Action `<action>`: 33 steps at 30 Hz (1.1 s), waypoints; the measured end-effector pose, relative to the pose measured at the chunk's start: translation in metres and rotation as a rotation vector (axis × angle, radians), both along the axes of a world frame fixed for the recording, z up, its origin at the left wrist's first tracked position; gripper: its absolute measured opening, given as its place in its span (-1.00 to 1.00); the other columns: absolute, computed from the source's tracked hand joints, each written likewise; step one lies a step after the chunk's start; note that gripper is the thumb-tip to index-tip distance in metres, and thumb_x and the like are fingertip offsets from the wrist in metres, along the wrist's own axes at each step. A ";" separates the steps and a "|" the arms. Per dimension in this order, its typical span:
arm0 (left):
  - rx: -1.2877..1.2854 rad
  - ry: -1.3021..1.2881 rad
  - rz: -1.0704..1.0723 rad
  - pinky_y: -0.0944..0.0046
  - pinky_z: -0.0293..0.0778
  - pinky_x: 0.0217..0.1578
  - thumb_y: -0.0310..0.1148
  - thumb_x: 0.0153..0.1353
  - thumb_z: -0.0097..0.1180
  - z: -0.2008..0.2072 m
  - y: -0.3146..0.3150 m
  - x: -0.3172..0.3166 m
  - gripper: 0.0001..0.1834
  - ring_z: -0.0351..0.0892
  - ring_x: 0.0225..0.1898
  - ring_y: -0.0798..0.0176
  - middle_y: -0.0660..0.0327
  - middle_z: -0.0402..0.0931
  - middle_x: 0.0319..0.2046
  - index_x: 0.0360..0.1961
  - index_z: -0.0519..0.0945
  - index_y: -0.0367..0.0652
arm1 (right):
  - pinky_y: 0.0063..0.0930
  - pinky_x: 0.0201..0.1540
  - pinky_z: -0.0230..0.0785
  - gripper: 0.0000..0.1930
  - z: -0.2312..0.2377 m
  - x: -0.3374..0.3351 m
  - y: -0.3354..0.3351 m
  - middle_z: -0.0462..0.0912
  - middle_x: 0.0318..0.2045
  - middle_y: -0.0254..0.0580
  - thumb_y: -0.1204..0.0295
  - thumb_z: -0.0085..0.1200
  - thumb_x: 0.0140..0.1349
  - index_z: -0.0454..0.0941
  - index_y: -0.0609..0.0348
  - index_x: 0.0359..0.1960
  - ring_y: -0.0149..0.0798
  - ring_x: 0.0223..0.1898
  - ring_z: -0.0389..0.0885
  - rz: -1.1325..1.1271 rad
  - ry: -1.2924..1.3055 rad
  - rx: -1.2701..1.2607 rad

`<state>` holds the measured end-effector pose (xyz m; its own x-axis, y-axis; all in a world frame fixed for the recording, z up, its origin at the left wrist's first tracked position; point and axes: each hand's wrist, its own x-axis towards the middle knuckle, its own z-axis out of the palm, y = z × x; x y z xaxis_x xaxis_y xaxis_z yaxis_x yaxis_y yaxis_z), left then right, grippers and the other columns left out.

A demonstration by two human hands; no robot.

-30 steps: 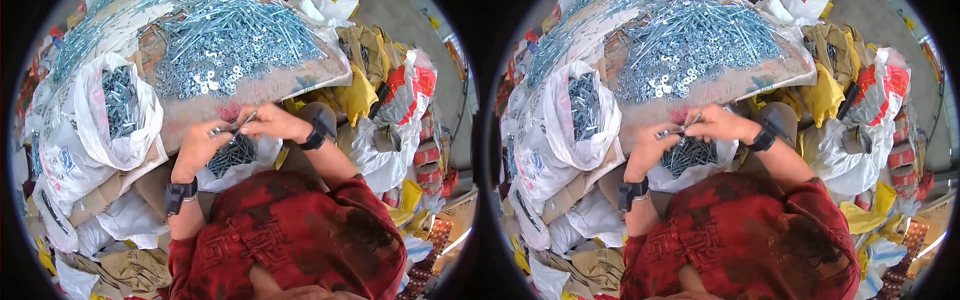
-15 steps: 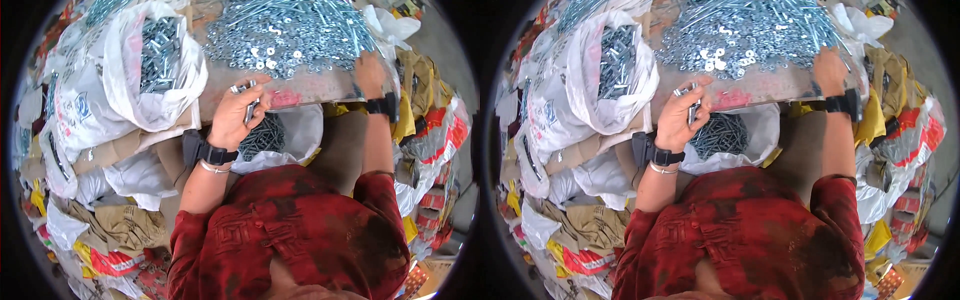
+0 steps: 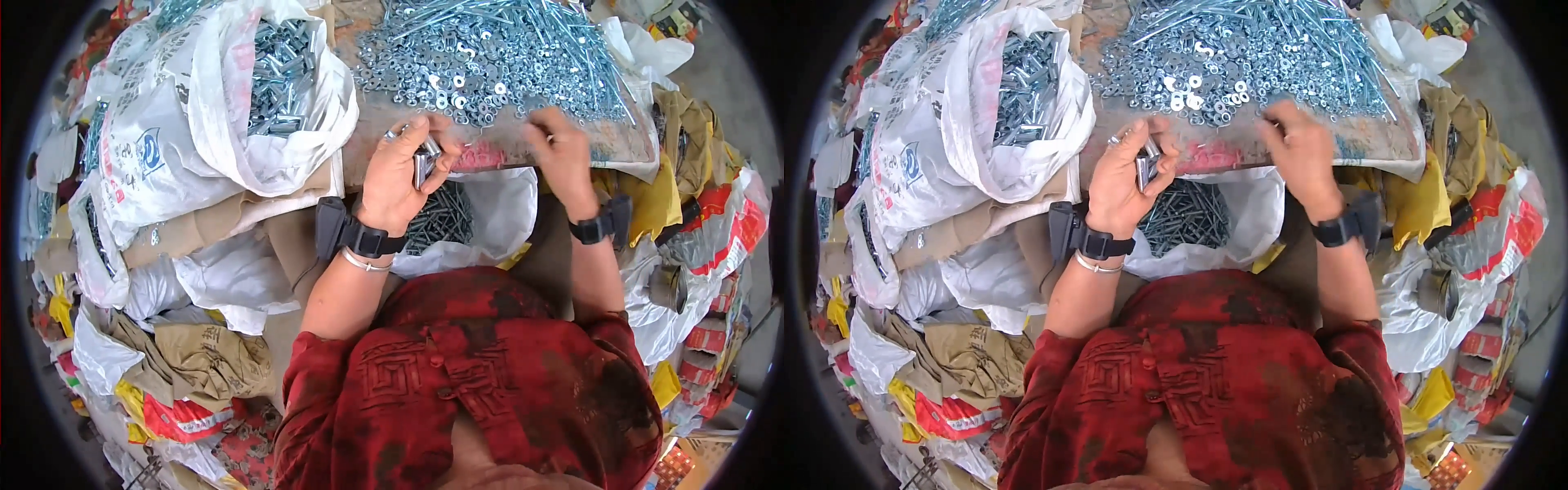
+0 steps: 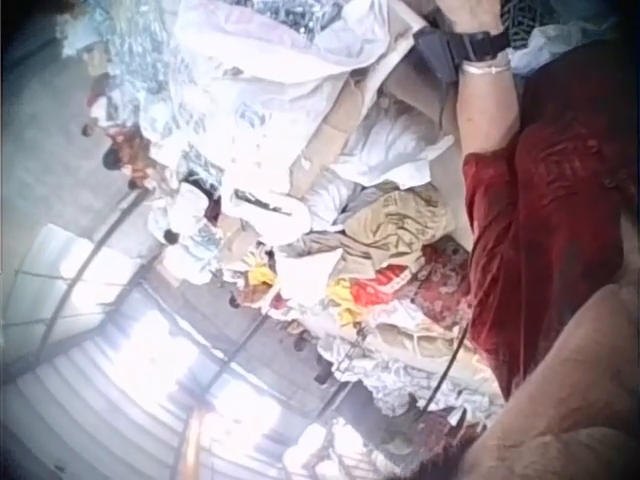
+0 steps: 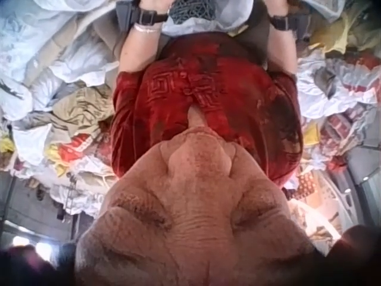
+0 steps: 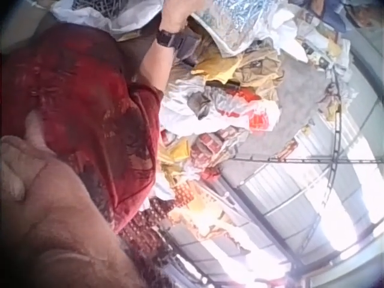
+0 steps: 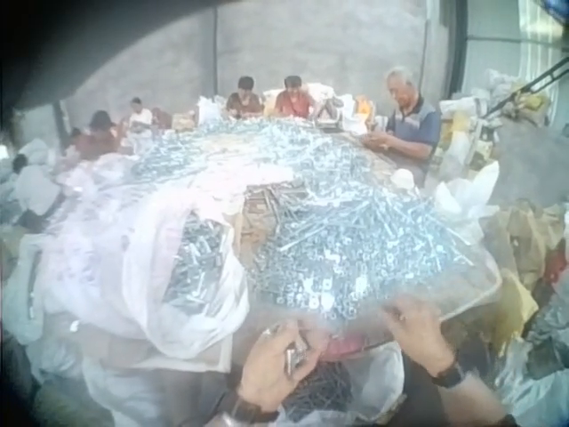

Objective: Assemble metal bolts with washers and spacers at a workbench.

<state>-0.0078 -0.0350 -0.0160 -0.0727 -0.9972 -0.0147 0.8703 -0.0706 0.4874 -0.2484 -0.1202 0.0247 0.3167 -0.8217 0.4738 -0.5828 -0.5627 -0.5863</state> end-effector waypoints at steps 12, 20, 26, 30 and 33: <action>0.039 -0.106 0.137 0.48 0.17 -0.73 -0.33 0.32 0.15 0.014 0.005 0.006 -0.72 0.34 -0.59 0.41 0.19 0.43 -0.50 -0.03 0.48 -0.25 | -0.64 -0.47 0.17 -0.91 0.045 0.017 0.060 0.44 -0.58 -0.45 0.51 0.12 0.28 0.52 0.25 -0.24 -0.61 -0.53 0.30 0.320 -0.088 0.272; -0.156 -0.403 0.003 0.54 0.12 -0.76 -0.42 0.25 0.21 0.038 0.015 0.003 -0.57 0.26 -0.68 0.51 0.25 0.45 -0.52 0.11 0.49 -0.34 | -0.67 -0.43 0.15 -0.96 0.070 0.010 0.056 0.48 -0.48 -0.46 0.56 0.15 0.24 0.56 0.28 -0.33 -0.64 -0.47 0.31 0.400 -0.119 0.214; -0.209 -0.439 -0.212 0.58 0.09 -0.73 -0.41 0.21 0.25 0.038 0.018 0.009 -0.54 0.28 -0.64 0.57 0.29 0.46 -0.54 0.11 0.50 -0.36 | -0.61 -0.45 0.15 -0.98 0.093 -0.006 0.049 0.53 -0.48 -0.43 0.59 0.15 0.20 0.58 0.27 -0.35 -0.61 -0.48 0.35 0.471 0.055 0.347; -0.258 -0.601 -0.371 0.59 0.08 -0.72 -0.40 0.20 0.26 0.041 0.018 0.003 -0.60 0.28 -0.64 0.59 0.29 0.47 -0.54 0.03 0.51 -0.33 | -0.59 -0.45 0.16 -0.94 0.093 -0.015 0.036 0.50 -0.58 -0.43 0.54 0.16 0.20 0.57 0.28 -0.36 -0.60 -0.50 0.34 0.630 0.189 0.512; -0.212 -0.450 -0.313 0.57 0.14 -0.73 -0.40 0.25 0.21 0.031 0.019 -0.001 -0.66 0.33 -0.62 0.56 0.23 0.50 -0.53 -0.01 0.50 -0.33 | -0.62 -0.46 0.13 -0.90 0.069 0.003 0.036 0.46 -0.59 -0.50 0.48 0.15 0.23 0.57 0.25 -0.39 -0.64 -0.49 0.30 0.650 0.041 0.612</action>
<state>-0.0085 -0.0163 0.0153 -0.3972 -0.9138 0.0846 0.5276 -0.1519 0.8358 -0.2455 -0.0846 0.0935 0.8153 -0.5789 -0.0105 -0.2844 -0.3846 -0.8782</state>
